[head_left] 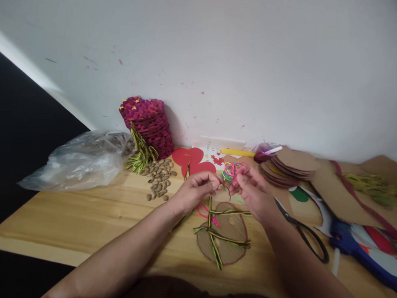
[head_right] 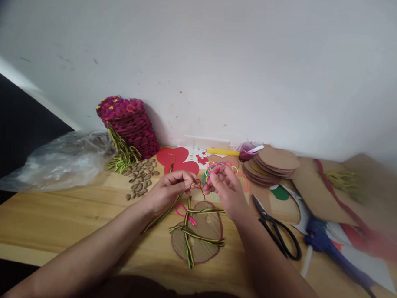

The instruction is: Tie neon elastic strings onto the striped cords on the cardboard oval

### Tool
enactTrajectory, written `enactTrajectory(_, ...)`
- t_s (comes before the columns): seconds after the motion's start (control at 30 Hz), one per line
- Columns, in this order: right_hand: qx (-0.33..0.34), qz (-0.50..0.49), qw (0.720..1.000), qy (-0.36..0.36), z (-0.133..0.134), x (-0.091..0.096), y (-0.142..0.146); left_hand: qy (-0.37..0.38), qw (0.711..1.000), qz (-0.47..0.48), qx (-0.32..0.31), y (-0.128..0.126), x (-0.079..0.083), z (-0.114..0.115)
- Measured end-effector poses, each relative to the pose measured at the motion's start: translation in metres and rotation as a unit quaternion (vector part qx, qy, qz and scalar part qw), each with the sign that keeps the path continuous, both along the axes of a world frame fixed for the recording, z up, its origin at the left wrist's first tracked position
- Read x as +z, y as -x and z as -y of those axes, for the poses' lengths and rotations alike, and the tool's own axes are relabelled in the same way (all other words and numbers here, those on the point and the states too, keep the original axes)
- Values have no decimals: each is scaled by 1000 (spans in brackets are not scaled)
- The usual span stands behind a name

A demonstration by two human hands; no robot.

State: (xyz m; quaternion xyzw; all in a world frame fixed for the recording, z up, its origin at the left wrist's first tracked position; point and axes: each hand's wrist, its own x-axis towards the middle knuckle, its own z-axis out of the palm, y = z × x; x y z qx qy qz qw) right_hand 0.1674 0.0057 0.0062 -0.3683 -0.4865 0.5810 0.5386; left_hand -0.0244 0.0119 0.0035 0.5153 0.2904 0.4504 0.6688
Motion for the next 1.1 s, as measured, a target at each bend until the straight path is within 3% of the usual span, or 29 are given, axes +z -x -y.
enactTrajectory(0.27, 62, -10, 996, 67, 10, -5, 13, 79, 992, 85, -43, 1, 1, 1)
enactTrajectory(0.43, 41, 144, 986, -68, 10, 0, 6, 62, 997, 20, -37, 2, 0, 0)
enactTrajectory(0.57, -31, 316, 924, -212, 11, 8, 4, 34, 998, -43, -31, 2, 0, 0)
enactTrajectory(0.63, -75, 355, 898, -250, 11, 10, 4, 27, 998, -58, -21, 2, 1, 0)
enactTrajectory(0.7, -91, 365, 890, -258, 12, 11, 4, 22, 998, -61, -10, 1, 2, 1)
enactTrajectory(0.77, -78, 350, 902, -240, 12, 11, 4, 18, 998, -56, -10, 1, 2, 1)
enactTrajectory(0.9, -32, 267, 953, -139, 10, 13, 1, 12, 997, -73, 0, 1, 1, 0)
enactTrajectory(1.1, -70, 224, 970, -69, 9, 23, -4, 28, 990, -32, 132, 4, -1, -10)
